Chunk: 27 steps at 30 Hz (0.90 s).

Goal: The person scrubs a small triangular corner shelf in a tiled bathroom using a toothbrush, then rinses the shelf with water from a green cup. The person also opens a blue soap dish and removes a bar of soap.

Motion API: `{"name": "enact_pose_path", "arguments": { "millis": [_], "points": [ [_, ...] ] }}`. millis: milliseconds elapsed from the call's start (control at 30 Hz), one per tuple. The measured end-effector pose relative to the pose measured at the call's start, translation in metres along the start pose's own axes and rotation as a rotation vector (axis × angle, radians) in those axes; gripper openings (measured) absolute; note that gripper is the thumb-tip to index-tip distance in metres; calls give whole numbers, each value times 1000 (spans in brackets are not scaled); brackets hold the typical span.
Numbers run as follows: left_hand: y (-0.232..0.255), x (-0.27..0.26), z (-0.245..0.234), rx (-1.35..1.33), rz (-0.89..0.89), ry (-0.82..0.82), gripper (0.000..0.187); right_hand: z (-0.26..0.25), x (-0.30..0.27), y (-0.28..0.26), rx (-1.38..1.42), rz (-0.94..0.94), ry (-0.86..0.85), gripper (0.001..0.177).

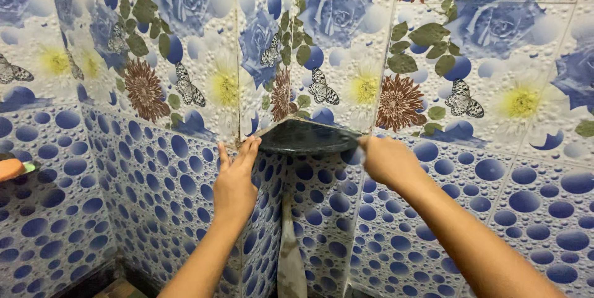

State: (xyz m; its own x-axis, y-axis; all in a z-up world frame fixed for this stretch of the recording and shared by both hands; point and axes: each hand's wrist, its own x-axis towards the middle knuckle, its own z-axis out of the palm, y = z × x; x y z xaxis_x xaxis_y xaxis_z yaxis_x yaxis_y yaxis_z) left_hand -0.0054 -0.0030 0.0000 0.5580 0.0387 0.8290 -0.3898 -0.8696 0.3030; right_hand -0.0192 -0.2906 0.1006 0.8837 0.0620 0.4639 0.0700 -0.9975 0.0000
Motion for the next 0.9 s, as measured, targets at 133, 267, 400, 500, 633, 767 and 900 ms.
{"name": "enact_pose_path", "arguments": {
  "millis": [133,267,400,500,633,767,900],
  "points": [
    [4,0,-2,1,-38,-40,94,0,-8,-14,47,17,-65,47],
    [3,2,-2,5,-39,-51,97,7,-20,-54,293,-94,-158,47],
    [-1,-1,1,7,12,11,95,1,-30,-56,312,-77,-138,46],
    [-2,-1,5,16,33,37,95,-2,-28,-35,254,123,-197,41],
    [-4,0,6,19,6,8,94,6,-25,-1,63,47,42,45],
    [-3,0,5,8,13,13,92,24,-16,-8,274,5,-70,27],
    [-3,0,4,-4,8,31,92,31,1,-9,442,-114,-149,48]
  ]
}}
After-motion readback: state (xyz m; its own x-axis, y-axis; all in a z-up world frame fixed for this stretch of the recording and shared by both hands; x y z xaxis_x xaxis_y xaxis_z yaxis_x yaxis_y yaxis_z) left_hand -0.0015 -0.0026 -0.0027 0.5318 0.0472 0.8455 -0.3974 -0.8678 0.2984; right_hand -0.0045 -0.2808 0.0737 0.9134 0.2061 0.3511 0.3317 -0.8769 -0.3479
